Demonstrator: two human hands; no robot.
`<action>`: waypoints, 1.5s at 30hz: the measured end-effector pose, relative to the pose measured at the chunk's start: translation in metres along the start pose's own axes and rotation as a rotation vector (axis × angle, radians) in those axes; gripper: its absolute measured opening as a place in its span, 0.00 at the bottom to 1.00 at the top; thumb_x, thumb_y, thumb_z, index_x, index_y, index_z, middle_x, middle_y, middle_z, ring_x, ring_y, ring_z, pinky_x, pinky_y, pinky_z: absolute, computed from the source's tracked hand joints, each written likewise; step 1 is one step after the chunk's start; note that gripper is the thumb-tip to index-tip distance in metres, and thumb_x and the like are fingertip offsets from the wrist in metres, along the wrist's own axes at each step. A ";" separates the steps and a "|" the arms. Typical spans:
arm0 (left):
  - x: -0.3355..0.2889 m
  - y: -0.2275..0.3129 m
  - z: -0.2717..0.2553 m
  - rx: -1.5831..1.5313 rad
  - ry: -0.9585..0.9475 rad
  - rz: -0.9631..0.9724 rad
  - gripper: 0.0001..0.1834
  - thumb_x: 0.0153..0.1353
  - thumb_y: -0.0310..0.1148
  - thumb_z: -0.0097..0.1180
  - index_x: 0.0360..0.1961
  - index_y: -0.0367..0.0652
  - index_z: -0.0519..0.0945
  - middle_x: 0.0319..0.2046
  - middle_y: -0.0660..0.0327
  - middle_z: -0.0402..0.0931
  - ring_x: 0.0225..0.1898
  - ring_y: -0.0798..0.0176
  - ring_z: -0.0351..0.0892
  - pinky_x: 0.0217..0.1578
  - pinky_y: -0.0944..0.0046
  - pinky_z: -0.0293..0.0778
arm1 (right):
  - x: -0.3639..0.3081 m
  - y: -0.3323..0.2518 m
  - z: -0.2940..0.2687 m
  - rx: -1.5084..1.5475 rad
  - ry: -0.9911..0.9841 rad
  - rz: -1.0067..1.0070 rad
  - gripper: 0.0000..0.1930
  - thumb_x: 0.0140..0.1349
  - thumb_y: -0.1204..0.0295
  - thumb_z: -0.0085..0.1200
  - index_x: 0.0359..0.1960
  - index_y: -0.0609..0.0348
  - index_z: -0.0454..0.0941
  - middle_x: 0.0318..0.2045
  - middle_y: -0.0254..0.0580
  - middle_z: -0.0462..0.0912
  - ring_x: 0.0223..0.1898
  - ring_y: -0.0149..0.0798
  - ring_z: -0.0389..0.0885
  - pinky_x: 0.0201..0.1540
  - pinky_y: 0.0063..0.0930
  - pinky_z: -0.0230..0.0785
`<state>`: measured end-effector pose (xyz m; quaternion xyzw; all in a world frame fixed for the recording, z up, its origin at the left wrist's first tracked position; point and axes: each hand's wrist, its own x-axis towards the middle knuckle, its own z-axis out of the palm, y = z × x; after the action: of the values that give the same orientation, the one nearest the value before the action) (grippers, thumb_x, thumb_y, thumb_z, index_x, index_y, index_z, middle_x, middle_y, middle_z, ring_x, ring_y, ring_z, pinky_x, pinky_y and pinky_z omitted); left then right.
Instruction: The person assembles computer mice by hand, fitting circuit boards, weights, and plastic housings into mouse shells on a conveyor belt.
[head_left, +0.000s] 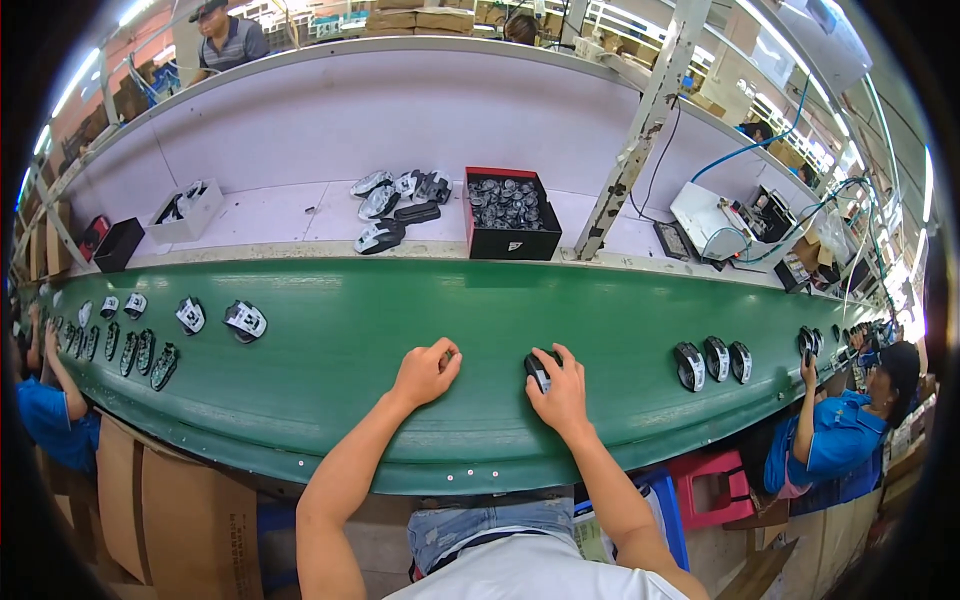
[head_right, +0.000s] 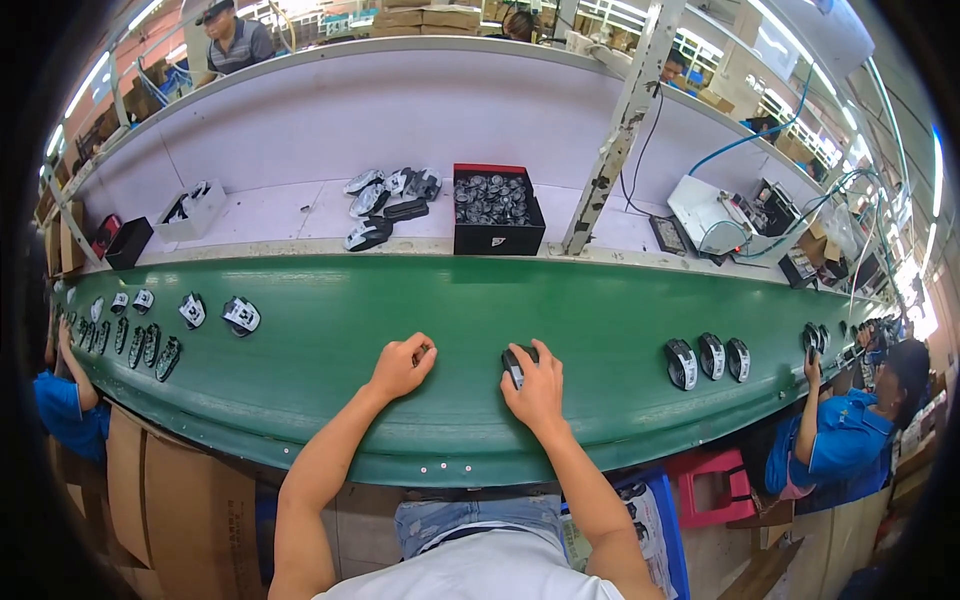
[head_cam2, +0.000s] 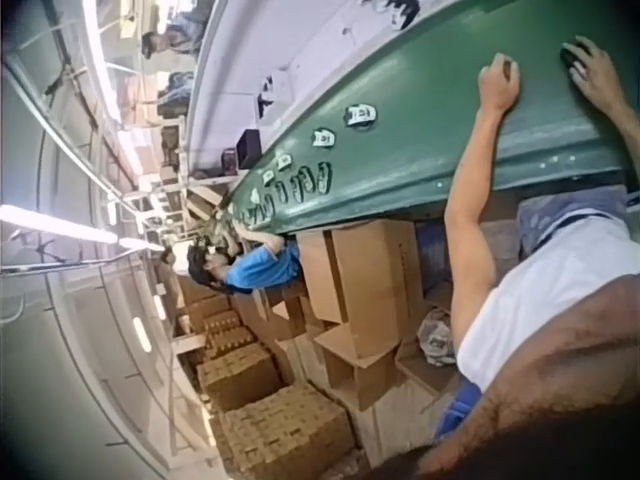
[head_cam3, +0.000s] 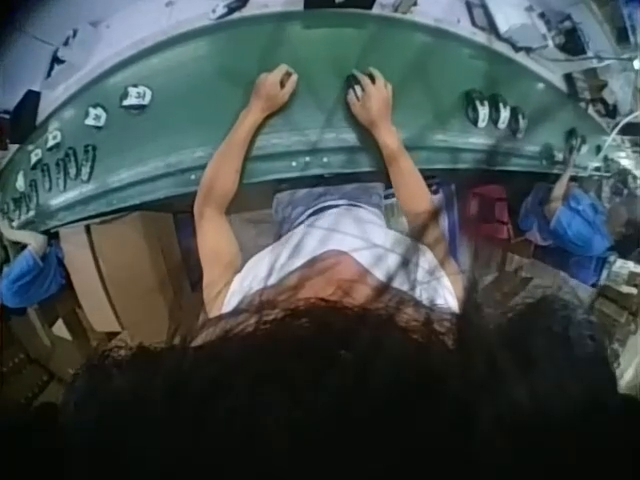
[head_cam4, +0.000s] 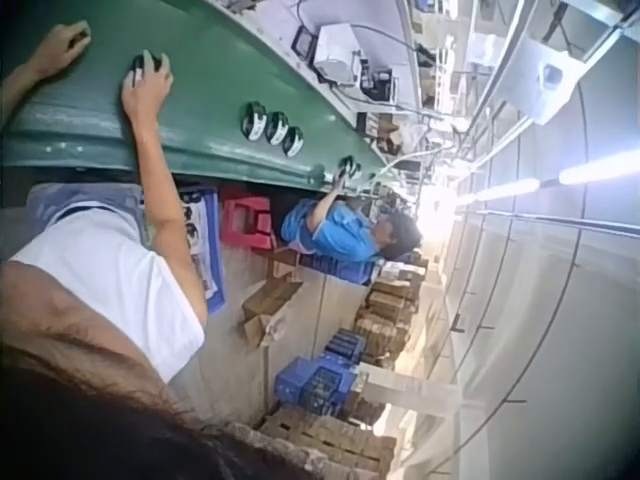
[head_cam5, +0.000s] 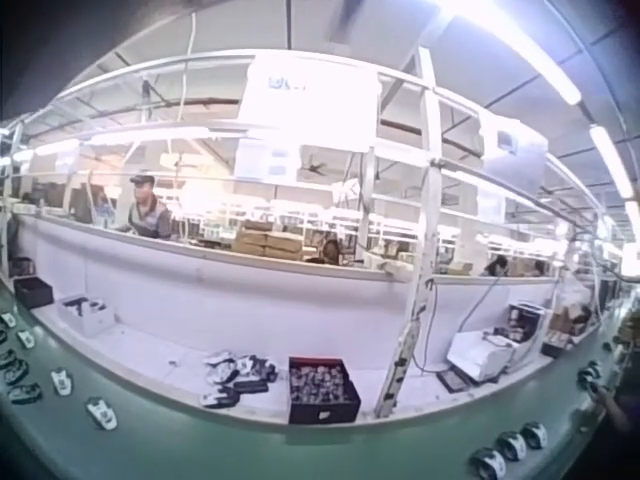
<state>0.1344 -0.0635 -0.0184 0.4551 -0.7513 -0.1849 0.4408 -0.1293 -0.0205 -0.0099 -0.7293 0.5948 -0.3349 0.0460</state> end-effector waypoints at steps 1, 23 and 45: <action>-0.001 0.000 0.001 -0.008 -0.003 -0.002 0.05 0.61 0.32 0.60 0.32 0.43 0.78 0.15 0.58 0.75 0.18 0.53 0.77 0.22 0.55 0.71 | -0.001 -0.002 0.003 -0.006 0.010 0.034 0.26 0.54 0.68 0.61 0.59 0.48 0.77 0.63 0.56 0.69 0.59 0.63 0.68 0.60 0.52 0.66; -0.008 0.003 0.006 -0.054 -0.048 0.014 0.03 0.59 0.31 0.60 0.30 0.45 0.79 0.16 0.59 0.76 0.19 0.52 0.78 0.23 0.54 0.73 | 0.030 0.026 -0.030 0.177 -0.418 -0.203 0.25 0.58 0.70 0.59 0.60 0.52 0.77 0.65 0.51 0.71 0.65 0.57 0.70 0.66 0.44 0.64; -0.015 0.006 0.011 -0.086 -0.055 -0.005 0.07 0.57 0.33 0.57 0.26 0.41 0.80 0.17 0.51 0.78 0.21 0.45 0.79 0.25 0.47 0.76 | 0.053 0.032 -0.023 -0.065 -0.260 -0.110 0.21 0.74 0.65 0.41 0.63 0.63 0.72 0.66 0.58 0.69 0.68 0.57 0.66 0.71 0.45 0.55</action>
<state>0.1248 -0.0493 -0.0274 0.4324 -0.7534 -0.2303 0.4387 -0.1647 -0.0700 0.0160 -0.7991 0.5536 -0.2200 0.0807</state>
